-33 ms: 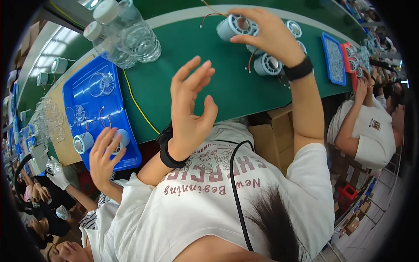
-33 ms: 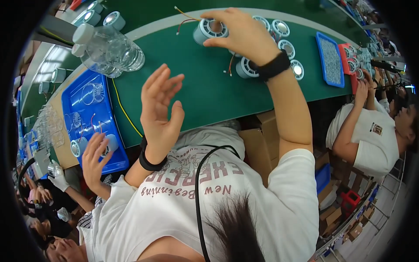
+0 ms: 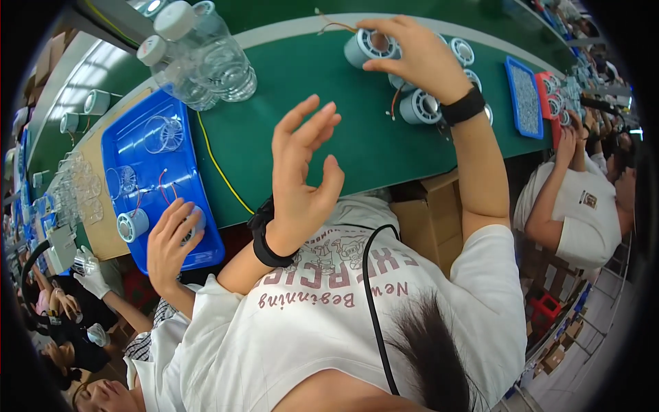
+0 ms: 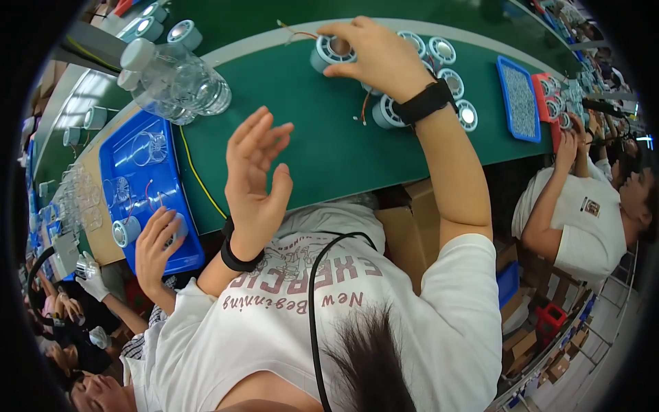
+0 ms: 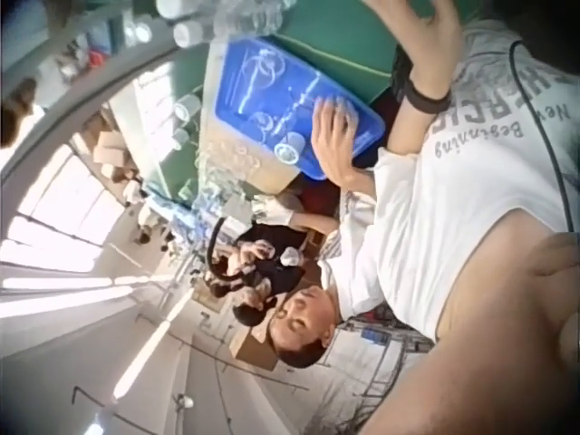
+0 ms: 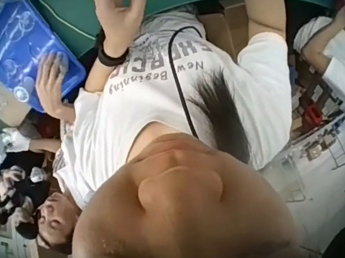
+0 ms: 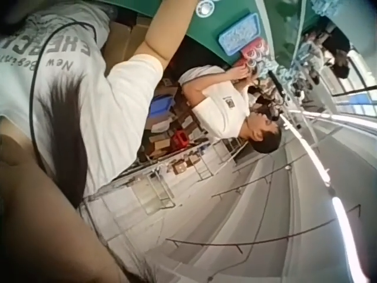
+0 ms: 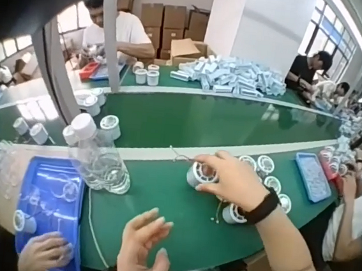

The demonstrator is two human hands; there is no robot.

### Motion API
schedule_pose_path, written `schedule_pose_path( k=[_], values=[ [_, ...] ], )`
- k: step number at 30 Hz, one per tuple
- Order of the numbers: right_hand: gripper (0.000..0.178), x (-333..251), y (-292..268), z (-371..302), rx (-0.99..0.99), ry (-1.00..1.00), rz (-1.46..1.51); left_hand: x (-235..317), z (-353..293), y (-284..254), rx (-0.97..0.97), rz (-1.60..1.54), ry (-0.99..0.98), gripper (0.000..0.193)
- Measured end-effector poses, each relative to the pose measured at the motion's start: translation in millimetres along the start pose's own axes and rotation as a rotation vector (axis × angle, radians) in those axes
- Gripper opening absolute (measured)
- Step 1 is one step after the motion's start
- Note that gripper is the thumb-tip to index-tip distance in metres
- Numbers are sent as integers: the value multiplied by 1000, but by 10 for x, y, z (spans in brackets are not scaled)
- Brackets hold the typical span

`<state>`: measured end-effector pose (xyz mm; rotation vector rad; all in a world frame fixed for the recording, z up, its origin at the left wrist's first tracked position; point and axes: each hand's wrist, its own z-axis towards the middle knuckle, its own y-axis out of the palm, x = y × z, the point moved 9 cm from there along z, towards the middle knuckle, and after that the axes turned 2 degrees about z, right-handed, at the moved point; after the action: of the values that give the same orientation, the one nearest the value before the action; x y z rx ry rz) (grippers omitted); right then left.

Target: The person wipes a fan motor with a cloth, wipes a plastic housing, and then places the motor inside the housing. They set the assembled unit on the table and pick up another motor to repeat the process.

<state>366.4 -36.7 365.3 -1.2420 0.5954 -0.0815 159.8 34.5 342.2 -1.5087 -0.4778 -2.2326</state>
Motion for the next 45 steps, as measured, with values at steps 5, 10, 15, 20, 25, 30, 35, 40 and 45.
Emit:
schedule_pose_path(
  k=[5,10,15,20,25,30,35,40,45],
  values=[
    [62,163,251,106,-144,108,-142,13,-34,-118,-86,97,33,55],
    [57,-181,24,240,20,-2,-136,-48,-38,-175,-65,62,-10,48],
    [47,-803,-248,801,72,97,-157,-66,-38,-155,-97,16,-13,43],
    [42,-829,262,1712,29,124,-318,-8,-108,-240,-58,-25,-37,38],
    [63,-590,1279,2358,-42,-21,-248,31,-203,-445,0,25,-45,35],
    [74,-363,1335,2406,-261,43,-270,-62,-283,-619,29,37,-83,36],
    [68,-707,280,1532,-124,-252,62,-178,-242,-500,86,-87,-139,44],
    [72,-969,-323,425,-179,-261,323,119,14,-375,194,101,162,57],
    [73,-811,-142,-263,-344,5,479,195,86,-49,11,408,284,66]
  ],
)
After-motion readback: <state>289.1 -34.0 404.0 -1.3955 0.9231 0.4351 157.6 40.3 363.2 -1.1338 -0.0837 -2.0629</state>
